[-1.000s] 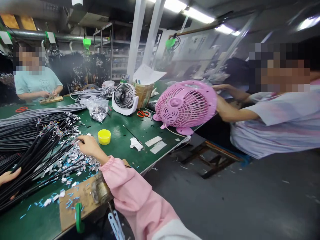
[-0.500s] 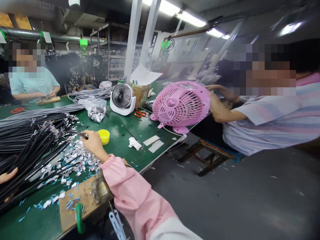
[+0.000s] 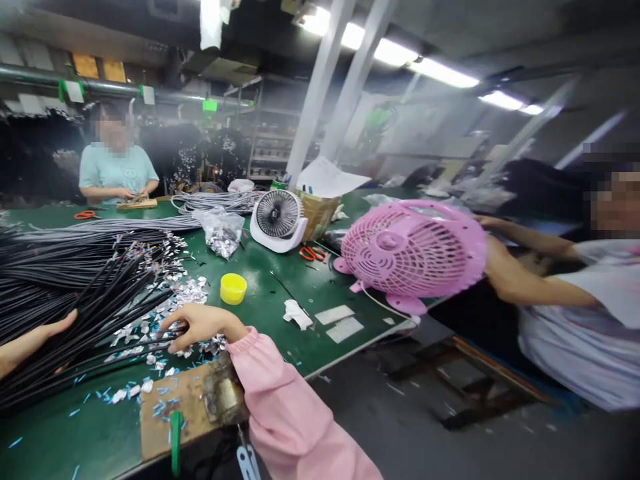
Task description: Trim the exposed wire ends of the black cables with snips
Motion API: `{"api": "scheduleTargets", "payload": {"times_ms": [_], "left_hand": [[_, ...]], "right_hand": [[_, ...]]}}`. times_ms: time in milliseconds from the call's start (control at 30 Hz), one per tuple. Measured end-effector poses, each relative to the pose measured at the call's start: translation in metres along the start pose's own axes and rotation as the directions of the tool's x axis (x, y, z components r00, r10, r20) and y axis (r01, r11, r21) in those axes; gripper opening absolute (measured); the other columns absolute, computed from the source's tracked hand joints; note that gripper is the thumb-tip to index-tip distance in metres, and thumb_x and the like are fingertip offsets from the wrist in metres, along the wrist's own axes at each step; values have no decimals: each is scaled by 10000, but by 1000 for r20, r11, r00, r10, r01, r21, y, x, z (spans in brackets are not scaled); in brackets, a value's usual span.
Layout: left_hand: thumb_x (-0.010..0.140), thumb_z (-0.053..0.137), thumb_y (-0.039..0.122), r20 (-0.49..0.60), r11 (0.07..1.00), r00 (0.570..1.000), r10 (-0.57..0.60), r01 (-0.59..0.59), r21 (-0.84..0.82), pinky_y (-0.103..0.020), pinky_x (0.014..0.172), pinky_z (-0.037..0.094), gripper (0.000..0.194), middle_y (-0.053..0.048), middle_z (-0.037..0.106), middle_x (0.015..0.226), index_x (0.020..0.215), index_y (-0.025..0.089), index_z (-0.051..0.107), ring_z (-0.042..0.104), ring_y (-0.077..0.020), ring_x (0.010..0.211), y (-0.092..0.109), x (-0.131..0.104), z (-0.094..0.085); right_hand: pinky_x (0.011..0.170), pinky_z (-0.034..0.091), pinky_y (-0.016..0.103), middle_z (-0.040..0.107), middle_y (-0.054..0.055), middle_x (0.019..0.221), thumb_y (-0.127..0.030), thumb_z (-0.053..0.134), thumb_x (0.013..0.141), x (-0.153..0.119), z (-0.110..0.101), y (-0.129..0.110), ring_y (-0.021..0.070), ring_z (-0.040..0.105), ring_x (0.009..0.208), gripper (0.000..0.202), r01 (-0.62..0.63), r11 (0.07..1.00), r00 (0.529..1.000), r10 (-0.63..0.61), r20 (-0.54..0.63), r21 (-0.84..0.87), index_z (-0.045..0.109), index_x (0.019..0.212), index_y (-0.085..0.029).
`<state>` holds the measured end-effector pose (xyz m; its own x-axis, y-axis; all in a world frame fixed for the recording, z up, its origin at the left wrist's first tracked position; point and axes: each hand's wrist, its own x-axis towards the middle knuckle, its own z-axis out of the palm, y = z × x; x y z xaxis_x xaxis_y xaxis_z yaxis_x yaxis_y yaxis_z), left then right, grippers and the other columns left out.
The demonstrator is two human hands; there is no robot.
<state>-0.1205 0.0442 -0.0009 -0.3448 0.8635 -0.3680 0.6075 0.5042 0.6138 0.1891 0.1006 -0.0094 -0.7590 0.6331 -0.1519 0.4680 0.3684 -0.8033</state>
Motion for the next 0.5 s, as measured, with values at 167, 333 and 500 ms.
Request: {"api": "scheduleTargets", "payload": {"times_ms": [167,333,500], "left_hand": [[977,651,450,121,971,987,106,-77,-227,-478,943,581,388,-87,683,1281,1256,179,641,691,-247,1101,-15,5,7],[968,670,425,244,955,948,205,-139,-264,-467,938,586,385,-77,663,1309,1277,199,635,680,-263,1122,-38,23,14],[963,684,398,401,922,831,386,-350,-163,-454,897,603,378,-76,673,1274,1268,182,633,692,-249,1075,-52,40,24]], "right_hand": [[671,473,226,734,-1,737,-108,703,828,-1,16,11,158,637,706,183,22,989,977,-53,-208,-147,829,956,-145],[686,523,312,787,74,789,-314,648,831,5,19,25,247,692,720,236,69,968,925,-153,-349,-242,824,902,-174],[640,540,351,798,95,754,-469,649,795,9,26,39,293,710,679,280,56,963,864,-179,-471,-263,806,781,-237]]}}
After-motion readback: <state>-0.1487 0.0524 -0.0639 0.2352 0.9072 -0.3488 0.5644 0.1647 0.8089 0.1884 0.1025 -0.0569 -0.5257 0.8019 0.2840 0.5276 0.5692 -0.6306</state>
